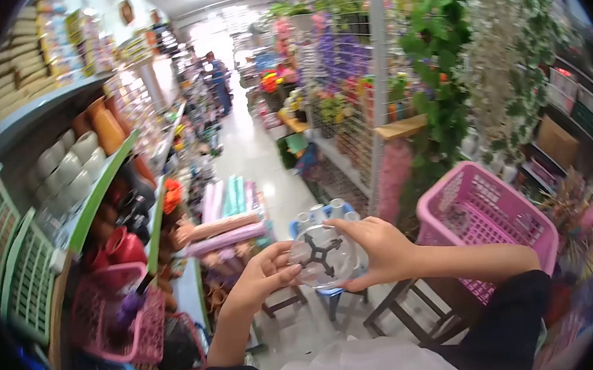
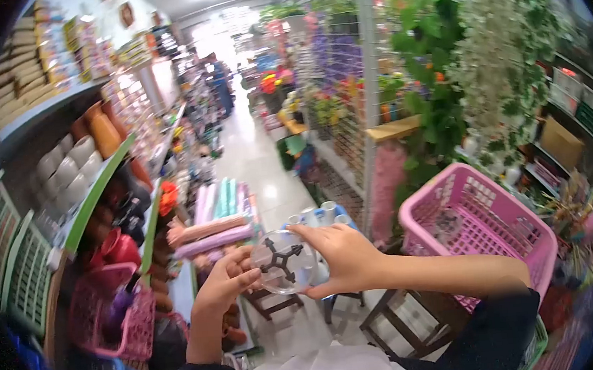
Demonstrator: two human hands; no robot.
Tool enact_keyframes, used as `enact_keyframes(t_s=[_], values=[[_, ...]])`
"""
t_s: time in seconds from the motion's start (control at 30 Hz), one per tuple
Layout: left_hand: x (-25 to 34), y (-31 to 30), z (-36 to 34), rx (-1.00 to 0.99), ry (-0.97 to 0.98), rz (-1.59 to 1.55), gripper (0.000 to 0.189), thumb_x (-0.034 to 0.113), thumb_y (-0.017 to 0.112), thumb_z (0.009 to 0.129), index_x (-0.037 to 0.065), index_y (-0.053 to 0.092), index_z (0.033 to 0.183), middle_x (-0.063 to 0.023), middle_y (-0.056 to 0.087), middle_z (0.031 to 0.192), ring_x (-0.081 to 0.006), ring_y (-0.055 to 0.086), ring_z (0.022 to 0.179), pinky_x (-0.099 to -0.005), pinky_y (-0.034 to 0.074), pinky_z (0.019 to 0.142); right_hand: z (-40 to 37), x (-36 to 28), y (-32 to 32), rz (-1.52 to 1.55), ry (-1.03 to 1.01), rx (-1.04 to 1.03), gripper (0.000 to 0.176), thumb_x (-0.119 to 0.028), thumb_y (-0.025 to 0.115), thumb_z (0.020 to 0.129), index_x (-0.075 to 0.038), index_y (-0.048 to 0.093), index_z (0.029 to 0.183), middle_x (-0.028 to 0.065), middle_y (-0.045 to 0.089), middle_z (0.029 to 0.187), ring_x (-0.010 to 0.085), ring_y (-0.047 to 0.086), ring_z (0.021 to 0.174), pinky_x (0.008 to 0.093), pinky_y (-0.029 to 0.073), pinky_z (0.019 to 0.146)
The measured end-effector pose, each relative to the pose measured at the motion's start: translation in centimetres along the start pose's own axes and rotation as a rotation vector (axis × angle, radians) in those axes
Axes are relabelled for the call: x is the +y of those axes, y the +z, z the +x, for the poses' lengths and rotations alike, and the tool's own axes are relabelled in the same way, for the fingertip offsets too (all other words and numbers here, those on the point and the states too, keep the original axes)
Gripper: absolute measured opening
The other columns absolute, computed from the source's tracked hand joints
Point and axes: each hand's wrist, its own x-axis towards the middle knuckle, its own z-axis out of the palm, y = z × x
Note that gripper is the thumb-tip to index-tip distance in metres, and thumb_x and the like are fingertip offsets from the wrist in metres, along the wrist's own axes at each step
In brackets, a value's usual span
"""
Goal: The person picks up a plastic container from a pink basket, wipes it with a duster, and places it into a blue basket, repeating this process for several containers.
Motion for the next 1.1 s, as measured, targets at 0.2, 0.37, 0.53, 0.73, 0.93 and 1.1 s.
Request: enact_keyframes(t_s=[0.2, 0.37, 0.53, 0.73, 0.93, 1.1], values=[[-1.7, -2.4, -13.4, 0.385, 0.166, -0.048, 0.055, 0.007, 0.067, 0.085, -0.002, 0.039, 0.132, -0.0117, 0.057, 0.121, -0.0167, 0.057, 0.109, -0.0300, 0.049, 0.088, 6.6, -5.2, 8.4, 0.242, -0.292, -0.130, 0.096, -0.037, 0.080, 0.059, -0.003, 0.035, 0.137, 0.0169, 0.062, 0.106, 0.0308, 0.060, 0.097, 0.0397, 0.042, 0.086], [-3.0, -1.8, -22.6, 0.685, 0.232, -0.125, 0.058, 0.007, 0.067, 0.084, 0.000, 0.036, 0.134, -0.0144, 0.058, 0.117, -0.0193, 0.062, 0.102, -0.0303, 0.052, 0.084, 10.4, -10.8, 14.3, 0.402, -0.536, -0.199, 0.093, -0.037, 0.078, 0.061, -0.003, 0.036, 0.137, 0.0160, 0.062, 0.102, 0.0302, 0.060, 0.096, 0.0389, 0.043, 0.085], [-3.9, 0.3, -28.8, 0.982, 0.298, -0.199, 0.056, 0.011, 0.065, 0.087, 0.000, 0.035, 0.133, -0.0150, 0.058, 0.116, -0.0244, 0.062, 0.103, -0.0365, 0.054, 0.086, 13.5, -16.6, 18.0, 0.470, -0.678, -0.407, 0.092, -0.039, 0.078, 0.063, -0.001, 0.037, 0.136, 0.0170, 0.061, 0.104, 0.0322, 0.060, 0.098, 0.0402, 0.044, 0.087], [-8.1, 1.9, -33.3, 1.216, 0.444, -0.301, 0.053, 0.011, 0.062, 0.089, 0.001, 0.034, 0.133, -0.0153, 0.057, 0.116, -0.0306, 0.062, 0.105, -0.0424, 0.054, 0.090, 18.4, -20.6, 23.3, 0.467, -1.051, -0.477, 0.099, -0.053, 0.078, 0.063, -0.004, 0.036, 0.138, 0.0185, 0.050, 0.127, 0.0333, 0.049, 0.117, 0.0461, 0.038, 0.095], [-10.2, 5.0, -35.1, 1.437, 0.567, -0.406, 0.052, 0.012, 0.057, 0.091, 0.004, 0.031, 0.135, -0.0200, 0.053, 0.124, -0.0350, 0.061, 0.106, -0.0478, 0.051, 0.093, 28.6, -23.6, 31.4, -0.105, -0.936, -0.241, 0.065, -0.055, 0.059, 0.081, -0.007, 0.053, 0.123, 0.0158, 0.054, 0.121, 0.0309, 0.052, 0.113, 0.0478, 0.043, 0.085], [-11.8, 6.1, -35.3, 1.597, 0.604, -0.390, 0.048, 0.011, 0.056, 0.091, 0.004, 0.034, 0.133, -0.0186, 0.055, 0.122, -0.0332, 0.063, 0.102, -0.0447, 0.052, 0.090, 33.8, -23.9, 38.6, -0.463, -0.733, -0.628, 0.048, -0.037, 0.066, 0.074, -0.011, 0.063, 0.114, 0.0123, 0.063, 0.118, 0.0249, 0.062, 0.107, 0.0421, 0.050, 0.082]])
